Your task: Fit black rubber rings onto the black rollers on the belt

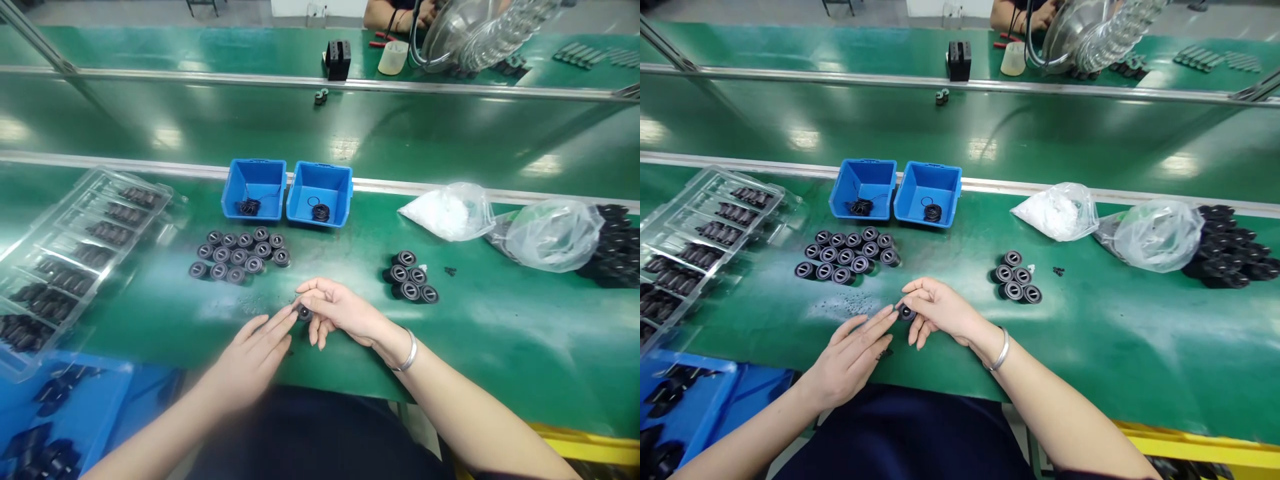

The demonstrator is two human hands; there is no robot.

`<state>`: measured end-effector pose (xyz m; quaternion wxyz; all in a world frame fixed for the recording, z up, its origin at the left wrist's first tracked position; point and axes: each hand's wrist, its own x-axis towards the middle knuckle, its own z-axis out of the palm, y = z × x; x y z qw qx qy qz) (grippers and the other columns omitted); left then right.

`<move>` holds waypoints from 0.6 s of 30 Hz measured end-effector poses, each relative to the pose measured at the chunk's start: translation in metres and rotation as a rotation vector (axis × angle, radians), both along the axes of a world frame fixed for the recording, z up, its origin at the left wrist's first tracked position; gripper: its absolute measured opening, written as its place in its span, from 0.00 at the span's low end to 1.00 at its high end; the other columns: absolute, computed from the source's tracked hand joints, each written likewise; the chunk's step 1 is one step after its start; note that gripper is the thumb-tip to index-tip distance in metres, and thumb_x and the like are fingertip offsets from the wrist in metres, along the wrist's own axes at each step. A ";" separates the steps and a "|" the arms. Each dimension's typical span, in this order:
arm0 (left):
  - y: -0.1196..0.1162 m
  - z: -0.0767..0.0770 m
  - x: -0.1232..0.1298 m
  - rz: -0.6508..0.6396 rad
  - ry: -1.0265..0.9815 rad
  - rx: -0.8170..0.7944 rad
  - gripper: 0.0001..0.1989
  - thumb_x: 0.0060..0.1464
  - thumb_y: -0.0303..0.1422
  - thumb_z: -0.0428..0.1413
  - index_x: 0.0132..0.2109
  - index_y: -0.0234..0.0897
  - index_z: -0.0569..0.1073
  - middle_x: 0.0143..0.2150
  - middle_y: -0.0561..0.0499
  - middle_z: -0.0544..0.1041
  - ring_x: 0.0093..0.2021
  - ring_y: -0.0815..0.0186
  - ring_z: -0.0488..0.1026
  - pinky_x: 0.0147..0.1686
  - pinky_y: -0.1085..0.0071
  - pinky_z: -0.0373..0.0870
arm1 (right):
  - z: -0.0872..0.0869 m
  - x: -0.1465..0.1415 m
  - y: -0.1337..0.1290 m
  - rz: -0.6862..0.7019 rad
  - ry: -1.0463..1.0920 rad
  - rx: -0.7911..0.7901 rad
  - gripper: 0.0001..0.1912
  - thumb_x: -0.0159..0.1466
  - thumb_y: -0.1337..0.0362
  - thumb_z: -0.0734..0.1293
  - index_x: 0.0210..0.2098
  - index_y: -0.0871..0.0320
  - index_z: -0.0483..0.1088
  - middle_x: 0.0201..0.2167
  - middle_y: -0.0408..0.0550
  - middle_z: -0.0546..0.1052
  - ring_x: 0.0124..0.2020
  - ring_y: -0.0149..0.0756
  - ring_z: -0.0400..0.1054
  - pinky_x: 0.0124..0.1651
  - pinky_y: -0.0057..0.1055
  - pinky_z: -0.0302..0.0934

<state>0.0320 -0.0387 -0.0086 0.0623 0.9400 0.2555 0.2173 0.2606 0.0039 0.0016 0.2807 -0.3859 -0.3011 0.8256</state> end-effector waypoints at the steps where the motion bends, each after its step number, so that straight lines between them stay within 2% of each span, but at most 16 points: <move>1: 0.000 -0.001 0.000 -0.032 0.033 -0.014 0.13 0.60 0.18 0.47 0.49 0.27 0.73 0.62 0.33 0.69 0.67 0.53 0.59 0.63 0.56 0.57 | 0.000 0.000 0.000 -0.001 0.000 -0.002 0.14 0.65 0.61 0.68 0.45 0.57 0.60 0.39 0.47 0.75 0.21 0.29 0.74 0.19 0.24 0.70; 6: 0.003 0.000 -0.001 -0.100 0.118 -0.103 0.14 0.61 0.19 0.47 0.50 0.26 0.73 0.65 0.33 0.65 0.69 0.52 0.55 0.65 0.56 0.55 | 0.001 0.001 0.001 -0.002 -0.014 0.012 0.13 0.66 0.61 0.67 0.45 0.57 0.60 0.42 0.49 0.76 0.21 0.30 0.75 0.19 0.25 0.70; 9: 0.005 0.001 -0.003 -0.116 0.126 -0.080 0.14 0.61 0.19 0.47 0.50 0.27 0.73 0.65 0.35 0.66 0.69 0.53 0.56 0.66 0.55 0.54 | 0.001 0.001 0.000 -0.004 -0.016 0.010 0.12 0.66 0.62 0.66 0.46 0.58 0.60 0.42 0.49 0.76 0.21 0.30 0.75 0.19 0.26 0.71; 14: 0.003 0.001 0.001 -0.101 0.140 -0.004 0.13 0.63 0.23 0.47 0.49 0.30 0.74 0.67 0.39 0.64 0.70 0.54 0.54 0.68 0.56 0.43 | 0.002 -0.001 -0.001 -0.023 -0.011 0.015 0.11 0.66 0.62 0.66 0.45 0.57 0.60 0.41 0.49 0.76 0.21 0.30 0.75 0.20 0.26 0.70; 18: -0.001 0.001 0.007 -0.086 0.173 -0.016 0.12 0.62 0.25 0.48 0.48 0.32 0.75 0.69 0.43 0.61 0.70 0.54 0.53 0.69 0.57 0.38 | 0.002 0.000 0.000 -0.024 -0.024 0.023 0.12 0.66 0.61 0.66 0.44 0.58 0.61 0.40 0.48 0.77 0.19 0.28 0.73 0.17 0.23 0.68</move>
